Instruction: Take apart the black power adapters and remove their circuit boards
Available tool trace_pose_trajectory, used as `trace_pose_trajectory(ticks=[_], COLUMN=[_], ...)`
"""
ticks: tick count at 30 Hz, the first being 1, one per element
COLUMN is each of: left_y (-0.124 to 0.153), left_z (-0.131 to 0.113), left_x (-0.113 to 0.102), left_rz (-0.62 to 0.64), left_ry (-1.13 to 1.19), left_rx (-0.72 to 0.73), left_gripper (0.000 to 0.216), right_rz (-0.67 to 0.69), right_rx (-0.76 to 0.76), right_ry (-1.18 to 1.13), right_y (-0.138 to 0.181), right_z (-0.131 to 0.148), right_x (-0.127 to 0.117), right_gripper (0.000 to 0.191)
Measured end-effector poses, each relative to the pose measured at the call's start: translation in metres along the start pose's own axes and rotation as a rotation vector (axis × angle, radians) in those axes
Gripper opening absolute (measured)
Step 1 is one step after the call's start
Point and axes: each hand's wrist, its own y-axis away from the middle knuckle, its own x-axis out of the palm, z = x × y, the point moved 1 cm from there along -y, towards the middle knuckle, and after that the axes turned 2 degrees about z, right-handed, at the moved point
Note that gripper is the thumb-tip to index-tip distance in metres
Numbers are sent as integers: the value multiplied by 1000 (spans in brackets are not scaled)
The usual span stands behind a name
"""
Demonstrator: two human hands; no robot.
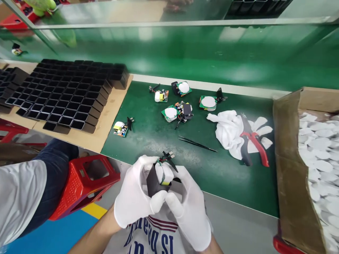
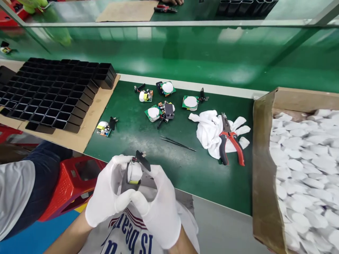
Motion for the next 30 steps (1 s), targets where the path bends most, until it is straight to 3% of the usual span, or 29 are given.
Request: trace_pose_trajectory(ticks=[3, 6, 10, 13, 17, 21, 24, 26, 30], left_y=[6, 15, 22, 18, 12, 9, 8, 7, 7], left_z=[-1, 9, 22, 21, 17, 14, 12, 12, 15], left_x=[-7, -18, -30, -31, -27, -26, -27, -27, -27], left_rz=[14, 25, 15, 39, 106, 98, 89, 82, 113], left_ry=[-162, -194, -91, -51, -18, 27, -12, -23, 45], left_rx=[118, 169, 169, 252, 247, 267, 275, 302, 356], left_gripper=[58, 75, 103, 111, 106, 89, 82, 81, 83], right_rz=[70, 100, 79, 73, 55, 31, 33, 65, 177], right_rx=[102, 73, -120, -275, -219, -175, -263, -230, -196], right_ry=[-149, -156, -23, -53, -176, -269, -348, -354, -305], right_y=[-5, -12, -21, -25, -29, -35, -33, -30, -27], right_z=[2, 5, 17, 28, 36, 26, 19, 21, 37], right_x=[6, 4, 0, -3, -17, -41, -51, -50, -35], right_gripper=[66, 76, 65, 57, 62, 41, 63, 68, 49])
